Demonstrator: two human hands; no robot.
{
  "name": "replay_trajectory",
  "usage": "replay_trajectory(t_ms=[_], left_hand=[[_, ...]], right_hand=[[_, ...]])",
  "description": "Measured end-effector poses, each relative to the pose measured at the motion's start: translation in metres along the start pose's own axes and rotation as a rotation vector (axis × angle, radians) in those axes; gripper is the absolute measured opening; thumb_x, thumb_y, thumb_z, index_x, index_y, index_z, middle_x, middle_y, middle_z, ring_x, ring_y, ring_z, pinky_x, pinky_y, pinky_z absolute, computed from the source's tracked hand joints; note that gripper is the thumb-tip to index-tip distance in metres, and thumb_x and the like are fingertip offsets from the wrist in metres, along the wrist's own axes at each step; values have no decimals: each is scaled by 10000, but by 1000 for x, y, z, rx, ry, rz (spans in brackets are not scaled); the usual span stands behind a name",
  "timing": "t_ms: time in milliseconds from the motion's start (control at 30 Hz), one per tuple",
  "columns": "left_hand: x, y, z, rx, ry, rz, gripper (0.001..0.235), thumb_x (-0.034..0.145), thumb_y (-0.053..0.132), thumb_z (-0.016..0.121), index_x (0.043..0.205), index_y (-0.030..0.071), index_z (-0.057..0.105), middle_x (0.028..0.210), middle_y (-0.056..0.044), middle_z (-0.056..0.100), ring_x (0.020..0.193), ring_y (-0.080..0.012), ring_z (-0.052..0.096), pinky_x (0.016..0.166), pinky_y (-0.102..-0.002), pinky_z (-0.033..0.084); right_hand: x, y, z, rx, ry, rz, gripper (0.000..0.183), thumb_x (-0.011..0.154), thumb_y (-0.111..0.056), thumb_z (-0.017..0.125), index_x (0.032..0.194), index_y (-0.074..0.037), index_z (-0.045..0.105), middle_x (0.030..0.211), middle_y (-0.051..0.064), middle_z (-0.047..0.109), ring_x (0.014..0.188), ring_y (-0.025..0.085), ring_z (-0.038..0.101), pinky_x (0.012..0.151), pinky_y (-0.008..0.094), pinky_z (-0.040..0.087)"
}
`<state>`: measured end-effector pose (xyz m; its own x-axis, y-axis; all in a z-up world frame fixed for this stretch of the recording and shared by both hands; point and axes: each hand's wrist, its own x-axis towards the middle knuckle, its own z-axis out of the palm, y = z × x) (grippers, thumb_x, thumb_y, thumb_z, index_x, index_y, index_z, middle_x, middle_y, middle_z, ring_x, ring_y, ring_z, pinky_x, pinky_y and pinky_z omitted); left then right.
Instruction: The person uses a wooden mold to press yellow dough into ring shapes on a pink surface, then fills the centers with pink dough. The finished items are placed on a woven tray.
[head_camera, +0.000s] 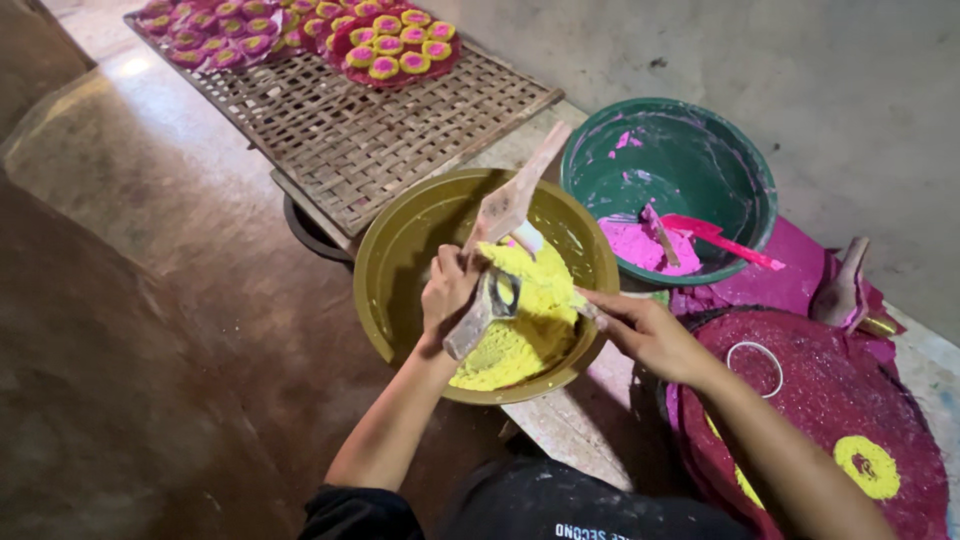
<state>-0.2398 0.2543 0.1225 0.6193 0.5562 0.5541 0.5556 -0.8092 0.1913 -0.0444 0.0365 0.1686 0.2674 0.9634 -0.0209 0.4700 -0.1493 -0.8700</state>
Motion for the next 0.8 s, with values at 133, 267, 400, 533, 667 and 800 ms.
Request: replay_trajectory(t_ms=[133,267,400,533,667,800], left_hand=[[-3,-25,9,-512,133,-170,704,861,123,709,1476,32,378,1170,-212,564,867,-249,621,641,-380,591],[-9,-44,7,-1118,257,-496,284,847,17,637,1130,16,610,1094,-139,623,889,-173,648,764,-342,583],[-40,7,-4,-1985,-120,-541,236,827,52,601,1063,37,593,954,-78,604,789,-157,586,657,-284,513],[-73,96,-6,-2513,-995,-442,550,844,85,677,1369,-21,557,990,-57,597,862,-125,582,766,-257,492],[-90,142,4,-2110,-1119,-352,640,819,53,752,1413,24,517,1287,-88,652,1204,-195,636,1009,-348,534],[-80,158,7,-1283,-888,258,601,825,95,765,1375,26,532,1275,-102,653,1192,-212,630,1009,-363,511]], right_hand=[[-5,30,-16,245,132,67,565,998,-110,533,1560,-149,484,824,-11,590,626,45,466,540,237,427],[26,58,-30,363,14,66,646,986,-88,528,1623,-113,420,1110,51,605,873,129,545,750,269,460],[42,39,-7,-153,138,-356,659,1073,-162,532,1665,-75,256,1564,236,465,1407,337,446,1148,415,362],[-5,-20,13,1055,131,-585,989,990,-524,626,1660,-229,-39,1660,207,342,1491,343,470,1188,460,472],[-80,-55,-33,1164,107,-446,981,1010,-494,645,1716,-71,111,1472,372,412,1145,460,643,907,509,576],[-156,-54,-84,386,307,-369,876,992,-400,628,1680,-224,116,1576,293,456,1108,412,680,826,433,617]])
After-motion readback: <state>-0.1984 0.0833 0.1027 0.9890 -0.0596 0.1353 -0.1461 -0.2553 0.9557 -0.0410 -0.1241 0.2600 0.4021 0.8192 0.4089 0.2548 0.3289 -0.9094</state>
